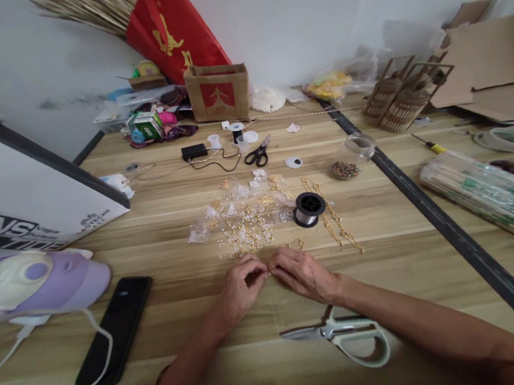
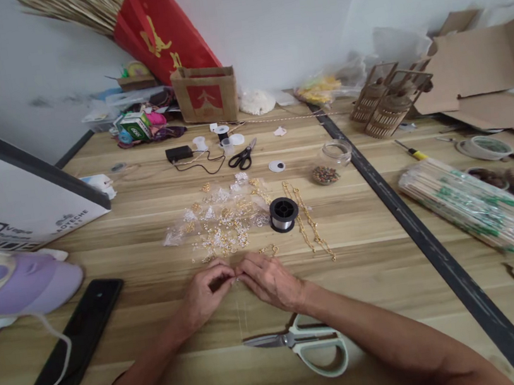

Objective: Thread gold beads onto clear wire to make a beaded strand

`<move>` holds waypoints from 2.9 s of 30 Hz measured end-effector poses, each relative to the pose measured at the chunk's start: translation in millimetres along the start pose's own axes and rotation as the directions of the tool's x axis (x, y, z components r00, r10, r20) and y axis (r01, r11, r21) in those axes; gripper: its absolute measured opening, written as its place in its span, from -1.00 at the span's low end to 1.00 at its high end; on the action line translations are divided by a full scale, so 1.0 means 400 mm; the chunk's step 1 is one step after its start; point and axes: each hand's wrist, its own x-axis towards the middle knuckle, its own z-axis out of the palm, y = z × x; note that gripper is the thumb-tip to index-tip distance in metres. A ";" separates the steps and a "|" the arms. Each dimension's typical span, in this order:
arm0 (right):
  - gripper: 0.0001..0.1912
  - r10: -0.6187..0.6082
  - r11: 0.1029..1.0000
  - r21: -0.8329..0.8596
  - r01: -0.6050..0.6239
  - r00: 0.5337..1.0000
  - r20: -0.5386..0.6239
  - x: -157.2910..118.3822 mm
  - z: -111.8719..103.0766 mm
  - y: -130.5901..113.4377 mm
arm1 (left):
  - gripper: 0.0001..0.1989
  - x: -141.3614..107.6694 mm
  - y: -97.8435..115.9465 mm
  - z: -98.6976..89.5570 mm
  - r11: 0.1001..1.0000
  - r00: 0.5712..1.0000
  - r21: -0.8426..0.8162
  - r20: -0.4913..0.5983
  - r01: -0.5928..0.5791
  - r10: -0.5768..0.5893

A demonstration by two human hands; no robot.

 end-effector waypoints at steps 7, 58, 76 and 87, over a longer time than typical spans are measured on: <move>-0.85 0.015 1.000 0.015 -0.015 1.000 0.022 0.001 0.000 0.001 | -0.89 -0.004 0.000 0.000 0.999 1.000 0.029 0.004 0.015 -0.016; -0.91 -0.024 0.998 -0.067 0.021 0.999 -0.032 -0.003 0.011 -0.005 | -0.85 0.004 -0.022 0.003 0.916 0.955 -0.272 0.084 0.296 -0.284; -0.85 -0.131 0.946 -0.297 0.129 0.991 0.013 -0.003 0.010 -0.020 | -0.86 -0.001 -0.009 0.010 0.911 0.952 -0.277 0.077 0.306 -0.297; -0.87 -0.136 0.920 -0.374 0.120 0.991 -0.017 -0.003 0.015 -0.025 | -0.88 -0.004 -0.003 0.017 0.926 0.960 -0.251 0.064 0.281 -0.273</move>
